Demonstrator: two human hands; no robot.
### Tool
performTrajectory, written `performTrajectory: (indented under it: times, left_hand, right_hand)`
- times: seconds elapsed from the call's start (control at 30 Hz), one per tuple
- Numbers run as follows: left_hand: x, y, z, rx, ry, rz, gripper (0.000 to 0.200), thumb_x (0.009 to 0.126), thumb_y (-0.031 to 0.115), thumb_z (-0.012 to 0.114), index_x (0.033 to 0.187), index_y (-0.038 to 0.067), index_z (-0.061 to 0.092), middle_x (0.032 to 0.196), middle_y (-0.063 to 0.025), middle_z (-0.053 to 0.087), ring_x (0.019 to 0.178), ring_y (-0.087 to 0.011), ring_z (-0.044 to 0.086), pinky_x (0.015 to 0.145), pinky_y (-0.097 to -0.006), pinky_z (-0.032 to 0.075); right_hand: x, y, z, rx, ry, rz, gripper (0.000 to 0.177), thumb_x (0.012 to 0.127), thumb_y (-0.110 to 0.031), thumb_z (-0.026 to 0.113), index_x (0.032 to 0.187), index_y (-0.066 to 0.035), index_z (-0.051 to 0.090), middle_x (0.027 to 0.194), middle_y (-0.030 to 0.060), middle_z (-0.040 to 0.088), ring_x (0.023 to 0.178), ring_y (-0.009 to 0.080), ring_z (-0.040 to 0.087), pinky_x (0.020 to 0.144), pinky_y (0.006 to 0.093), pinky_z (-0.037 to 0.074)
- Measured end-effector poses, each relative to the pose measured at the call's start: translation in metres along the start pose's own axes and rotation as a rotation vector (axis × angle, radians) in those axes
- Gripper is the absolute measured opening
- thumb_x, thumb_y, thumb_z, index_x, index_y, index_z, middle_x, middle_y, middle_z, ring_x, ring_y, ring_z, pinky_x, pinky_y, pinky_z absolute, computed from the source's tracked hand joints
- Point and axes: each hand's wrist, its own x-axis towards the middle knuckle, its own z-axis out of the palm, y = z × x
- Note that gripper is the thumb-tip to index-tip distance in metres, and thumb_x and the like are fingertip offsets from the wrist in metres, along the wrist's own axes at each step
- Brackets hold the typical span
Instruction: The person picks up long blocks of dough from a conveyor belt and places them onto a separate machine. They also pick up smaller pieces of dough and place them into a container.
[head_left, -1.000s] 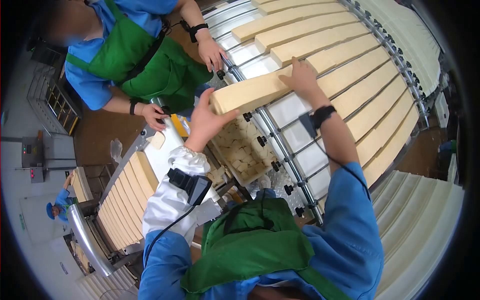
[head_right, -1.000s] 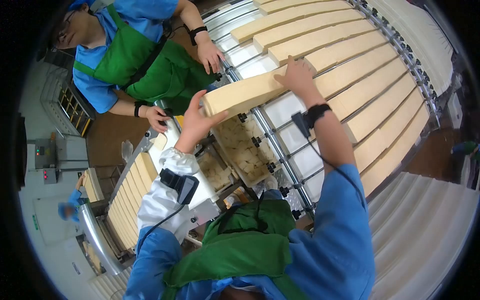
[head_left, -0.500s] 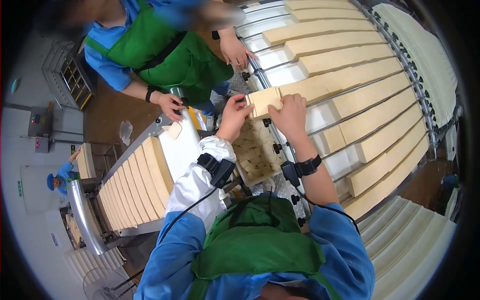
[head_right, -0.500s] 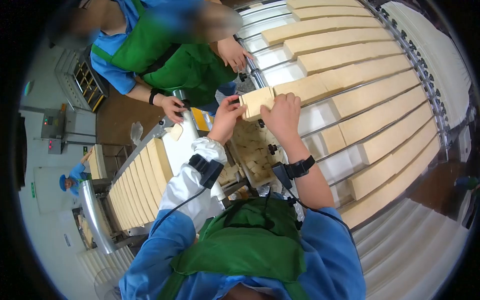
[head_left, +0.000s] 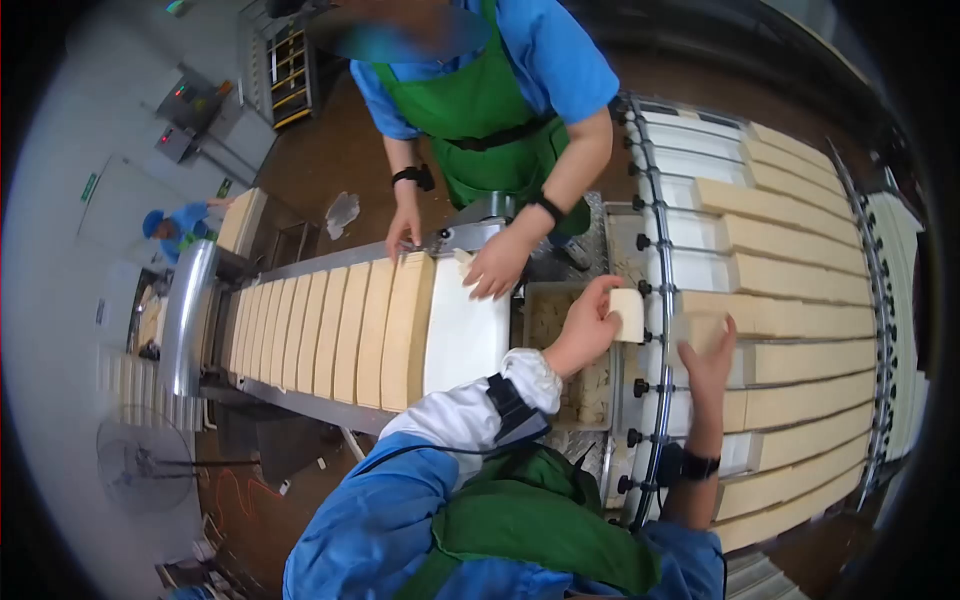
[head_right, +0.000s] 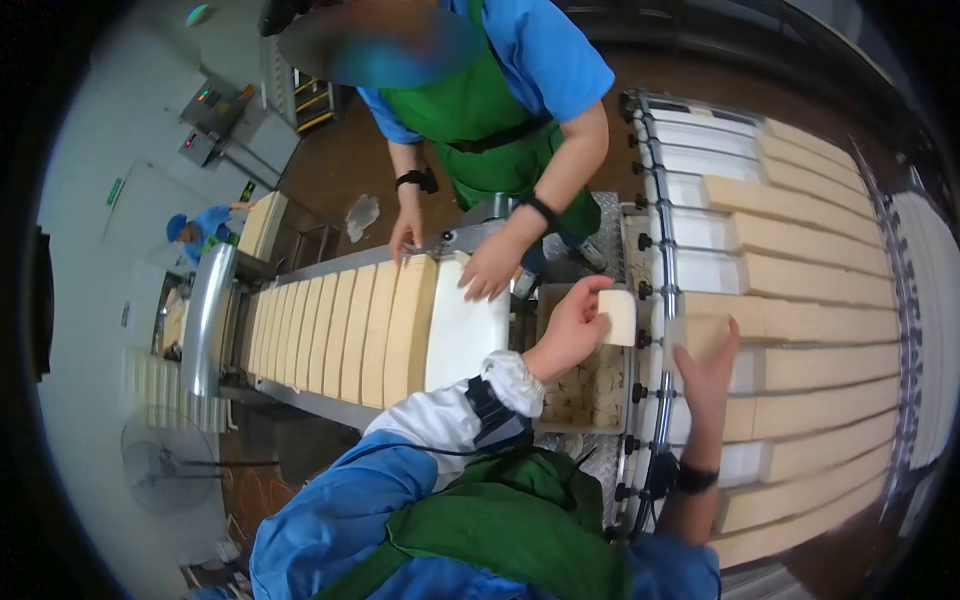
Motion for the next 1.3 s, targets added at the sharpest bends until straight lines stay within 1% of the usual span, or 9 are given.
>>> performTrajectory:
  times: [0.13, 0.27, 0.47, 0.6, 0.8, 0.9, 1.03, 1.23, 1.3]
  left_hand:
    - [-0.028, -0.009, -0.042, 0.537, 0.193, -0.101, 0.06, 0.08, 0.007, 0.064, 0.136, 0.003, 0.043, 0.124, -0.0196, 0.056, 0.108, -0.027, 0.06, 0.09, -0.0326, 0.049]
    - [-0.057, -0.029, -0.055, 0.583, 0.186, 0.002, 0.052, 0.079, 0.012, 0.067, 0.127, 0.003, 0.051, 0.12, -0.0197, 0.056, 0.107, -0.0323, 0.057, 0.088, -0.0371, 0.049]
    - [-0.101, 0.016, -0.052, 0.693, 0.148, 0.109, 0.044, 0.08, 0.011, 0.066, 0.121, 0.005, 0.054, 0.117, -0.0163, 0.054, 0.099, -0.0301, 0.058, 0.081, -0.0351, 0.05]
    - [-0.129, 0.039, -0.059, 0.717, 0.134, 0.113, 0.039, 0.081, 0.009, 0.067, 0.119, 0.006, 0.058, 0.114, -0.0116, 0.056, 0.096, -0.0254, 0.06, 0.081, -0.0318, 0.051]
    - [-0.187, 0.043, -0.109, 0.719, 0.431, 0.293, 0.035, 0.08, 0.0, 0.066, 0.114, 0.003, 0.057, 0.097, -0.01, 0.06, 0.087, -0.0194, 0.06, 0.078, -0.0315, 0.051]
    - [-0.227, 0.014, -0.157, 0.643, 0.657, 0.211, 0.036, 0.079, 0.003, 0.066, 0.113, 0.005, 0.058, 0.084, -0.0077, 0.057, 0.075, -0.0177, 0.058, 0.068, -0.0311, 0.05]
    - [-0.268, -0.048, -0.232, 0.355, 0.91, -0.206, 0.058, 0.076, 0.0, 0.069, 0.128, 0.008, 0.046, 0.078, -0.0033, 0.052, 0.07, -0.0145, 0.052, 0.062, -0.0302, 0.046]
    - [-0.273, -0.04, -0.274, 0.086, 0.916, -0.5, 0.086, 0.075, 0.002, 0.07, 0.146, 0.012, 0.023, 0.085, -0.008, 0.056, 0.069, -0.0152, 0.053, 0.059, -0.0298, 0.045]
    - [-0.275, -0.06, -0.292, 0.07, 0.872, -0.452, 0.089, 0.075, 0.002, 0.069, 0.149, 0.013, 0.021, 0.088, -0.0089, 0.057, 0.069, -0.0151, 0.054, 0.059, -0.0293, 0.045]
  right_hand:
    - [-0.011, 0.029, -0.045, -0.366, 0.124, -0.018, 0.095, 0.065, -0.019, 0.077, 0.144, 0.005, 0.03, 0.138, 0.0276, 0.045, 0.13, 0.0394, 0.043, 0.11, 0.0418, 0.034]
    - [0.006, 0.067, -0.056, -0.672, 0.123, 0.012, 0.094, 0.067, -0.022, 0.075, 0.143, 0.009, 0.029, 0.14, 0.0297, 0.042, 0.132, 0.0423, 0.041, 0.111, 0.0406, 0.032]
    - [-0.001, 0.024, -0.021, -1.285, 0.135, 0.085, 0.096, 0.074, -0.033, 0.074, 0.146, 0.008, 0.025, 0.148, 0.0314, 0.031, 0.136, 0.0443, 0.034, 0.11, 0.0521, 0.031]
    - [0.027, 0.054, -0.034, -1.383, 0.08, 0.247, 0.103, 0.077, -0.049, 0.07, 0.148, 0.004, 0.018, 0.154, 0.0283, 0.022, 0.142, 0.0439, 0.025, 0.113, 0.0561, 0.025]
    - [0.044, 0.055, -0.04, -1.516, 0.059, 0.372, 0.101, 0.078, -0.052, 0.071, 0.148, 0.001, 0.021, 0.153, 0.0274, 0.024, 0.141, 0.0453, 0.025, 0.111, 0.0576, 0.026]
    - [0.02, -0.009, -0.003, -1.542, 0.159, 0.138, 0.096, 0.077, -0.047, 0.072, 0.149, -0.004, 0.025, 0.152, 0.0271, 0.026, 0.14, 0.045, 0.027, 0.109, 0.0591, 0.027]
    - [-0.025, -0.073, 0.076, -0.964, 0.243, -0.794, 0.072, 0.077, -0.026, 0.072, 0.14, -0.006, 0.043, 0.145, 0.0246, 0.037, 0.134, 0.043, 0.034, 0.107, 0.0531, 0.032]
    - [-0.124, -0.163, 0.249, -0.238, -0.518, -1.001, 0.053, 0.079, -0.014, 0.069, 0.127, -0.001, 0.051, 0.138, 0.0246, 0.042, 0.131, 0.0426, 0.039, 0.109, 0.0505, 0.031]
    - [-0.14, -0.169, 0.311, -0.335, -0.69, -0.986, 0.055, 0.079, -0.015, 0.07, 0.128, 0.001, 0.049, 0.138, 0.0255, 0.043, 0.131, 0.0432, 0.039, 0.11, 0.0491, 0.031]
